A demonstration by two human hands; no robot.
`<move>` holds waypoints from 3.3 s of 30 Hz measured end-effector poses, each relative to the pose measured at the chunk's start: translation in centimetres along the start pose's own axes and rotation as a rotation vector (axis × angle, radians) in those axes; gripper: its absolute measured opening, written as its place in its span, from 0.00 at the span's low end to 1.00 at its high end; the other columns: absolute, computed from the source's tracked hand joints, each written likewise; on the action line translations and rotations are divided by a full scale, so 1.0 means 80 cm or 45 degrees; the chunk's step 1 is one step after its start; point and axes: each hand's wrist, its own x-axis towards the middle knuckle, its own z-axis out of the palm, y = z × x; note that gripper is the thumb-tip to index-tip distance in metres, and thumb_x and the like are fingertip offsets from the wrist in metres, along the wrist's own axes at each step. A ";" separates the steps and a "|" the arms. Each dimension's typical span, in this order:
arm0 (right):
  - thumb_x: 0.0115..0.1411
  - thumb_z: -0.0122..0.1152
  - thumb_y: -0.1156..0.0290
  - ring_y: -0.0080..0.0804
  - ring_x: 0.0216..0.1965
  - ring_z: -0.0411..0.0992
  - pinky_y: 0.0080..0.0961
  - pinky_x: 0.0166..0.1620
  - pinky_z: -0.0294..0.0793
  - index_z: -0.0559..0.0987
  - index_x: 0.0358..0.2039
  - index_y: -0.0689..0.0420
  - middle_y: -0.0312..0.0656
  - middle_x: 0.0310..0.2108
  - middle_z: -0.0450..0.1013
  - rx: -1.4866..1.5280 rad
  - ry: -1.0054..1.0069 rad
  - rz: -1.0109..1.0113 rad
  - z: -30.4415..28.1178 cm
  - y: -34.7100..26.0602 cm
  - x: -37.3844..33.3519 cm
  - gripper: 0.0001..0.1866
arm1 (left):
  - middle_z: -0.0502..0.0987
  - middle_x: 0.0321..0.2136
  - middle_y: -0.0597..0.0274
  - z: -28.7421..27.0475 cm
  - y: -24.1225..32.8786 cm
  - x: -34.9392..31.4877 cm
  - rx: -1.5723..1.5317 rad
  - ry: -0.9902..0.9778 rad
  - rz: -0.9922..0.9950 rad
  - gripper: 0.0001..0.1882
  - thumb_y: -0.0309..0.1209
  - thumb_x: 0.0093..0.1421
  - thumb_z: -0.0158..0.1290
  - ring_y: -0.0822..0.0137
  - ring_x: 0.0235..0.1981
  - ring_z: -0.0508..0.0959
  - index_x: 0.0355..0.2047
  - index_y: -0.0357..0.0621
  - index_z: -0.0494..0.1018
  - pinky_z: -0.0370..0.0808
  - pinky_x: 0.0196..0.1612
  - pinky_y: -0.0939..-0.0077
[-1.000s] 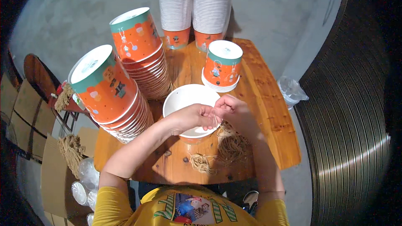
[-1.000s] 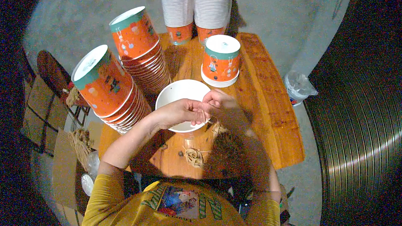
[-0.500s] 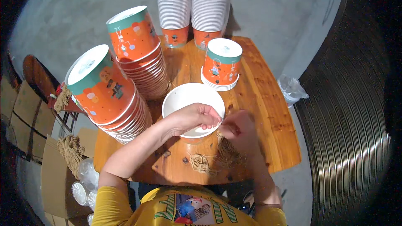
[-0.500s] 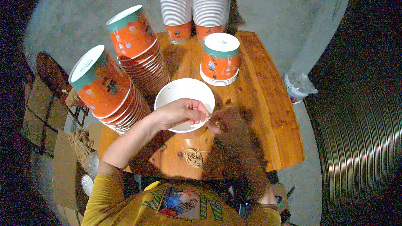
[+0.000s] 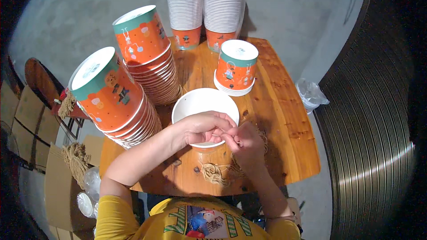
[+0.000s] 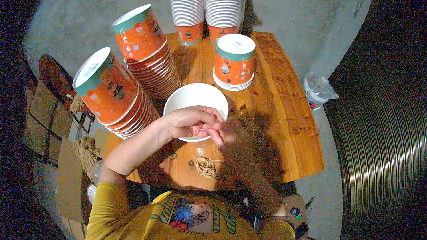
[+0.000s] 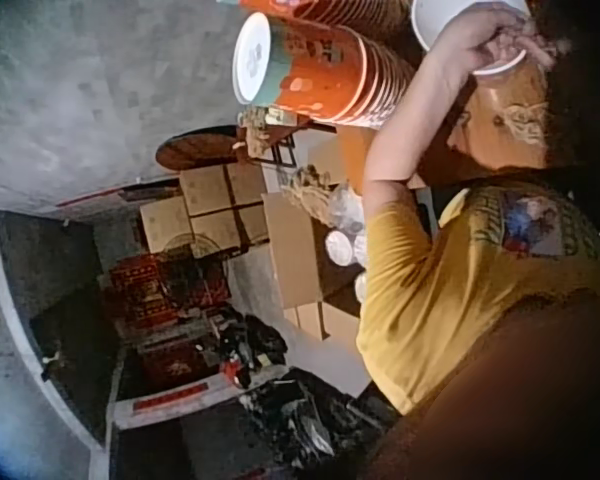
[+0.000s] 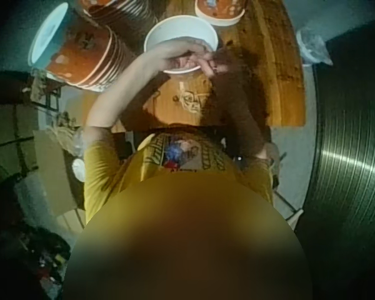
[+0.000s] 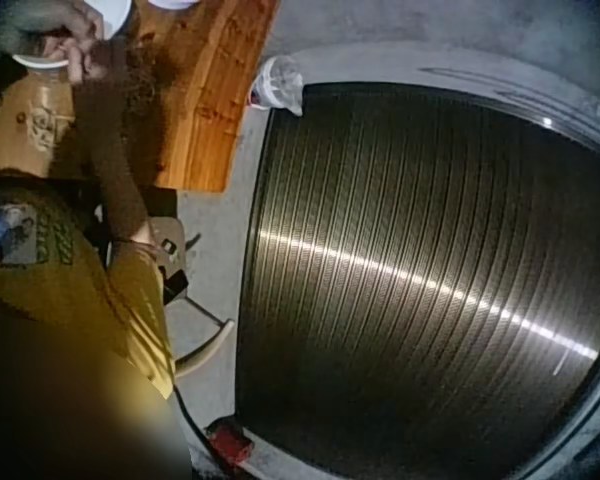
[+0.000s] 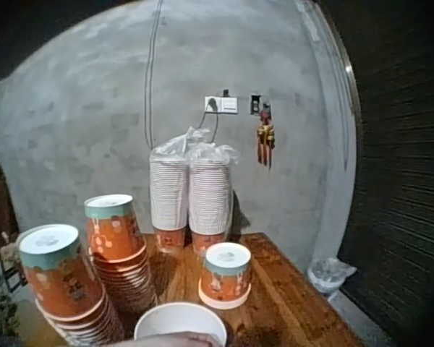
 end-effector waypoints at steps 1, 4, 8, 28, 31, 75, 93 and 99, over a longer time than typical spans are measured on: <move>0.49 0.65 0.77 0.26 0.22 0.66 0.22 0.28 0.66 0.76 0.26 0.59 0.37 0.21 0.64 0.006 -0.005 -0.021 0.001 0.003 -0.002 0.05 | 0.77 0.30 0.61 -0.001 -0.001 0.000 -0.020 0.008 -0.004 0.06 0.22 0.59 0.49 0.73 0.32 0.79 0.38 0.38 0.70 0.75 0.32 0.88; 0.50 0.63 0.78 0.25 0.23 0.67 0.21 0.29 0.66 0.77 0.29 0.59 0.36 0.22 0.66 0.050 -0.035 -0.013 -0.010 -0.009 0.003 0.05 | 0.77 0.31 0.61 -0.007 -0.005 -0.001 -0.008 0.029 0.073 0.06 0.21 0.60 0.49 0.73 0.31 0.78 0.38 0.38 0.70 0.76 0.33 0.87; 0.54 0.59 0.77 0.18 0.24 0.66 0.17 0.30 0.66 0.77 0.33 0.59 0.32 0.24 0.69 0.483 0.025 0.352 -0.011 0.013 -0.003 0.05 | 0.76 0.32 0.61 -0.006 -0.006 -0.001 0.090 0.064 0.143 0.06 0.21 0.60 0.50 0.74 0.31 0.78 0.38 0.38 0.70 0.77 0.35 0.87; 0.59 0.56 0.69 0.36 0.33 0.74 0.32 0.38 0.72 0.77 0.36 0.60 0.45 0.30 0.75 0.315 -0.095 0.216 -0.018 0.020 0.003 0.09 | 0.70 0.30 0.65 0.020 -0.006 -0.016 0.689 0.178 0.439 0.07 0.20 0.56 0.49 0.76 0.31 0.72 0.36 0.38 0.67 0.72 0.37 0.82; 0.60 0.56 0.67 0.38 0.32 0.74 0.33 0.38 0.72 0.77 0.35 0.60 0.46 0.30 0.75 0.272 -0.126 0.275 -0.022 0.010 0.006 0.09 | 0.69 0.28 0.66 0.026 -0.008 -0.018 0.903 0.236 0.554 0.07 0.19 0.56 0.48 0.77 0.30 0.71 0.35 0.38 0.67 0.72 0.36 0.82; 0.56 0.56 0.76 0.15 0.20 0.64 0.12 0.23 0.63 0.75 0.33 0.58 0.35 0.29 0.74 1.061 -0.328 0.675 -0.044 0.031 0.033 0.04 | 0.73 0.27 0.70 0.012 -0.012 -0.004 0.592 0.224 0.362 0.06 0.28 0.57 0.56 0.79 0.28 0.70 0.32 0.42 0.71 0.68 0.34 0.85; 0.50 0.66 0.73 0.30 0.28 0.72 0.26 0.32 0.73 0.74 0.34 0.57 0.42 0.29 0.71 0.231 -0.157 0.123 -0.037 0.022 0.017 0.11 | 0.76 0.30 0.69 0.019 -0.009 -0.005 0.703 0.239 0.360 0.06 0.29 0.58 0.56 0.77 0.33 0.74 0.34 0.40 0.73 0.70 0.41 0.83; 0.52 0.60 0.79 0.15 0.23 0.60 0.14 0.27 0.61 0.74 0.29 0.58 0.29 0.23 0.63 0.365 -0.097 0.233 -0.039 0.022 0.012 0.05 | 0.75 0.29 0.69 0.022 -0.010 -0.005 0.741 0.256 0.349 0.07 0.29 0.57 0.56 0.77 0.32 0.73 0.34 0.41 0.73 0.70 0.41 0.83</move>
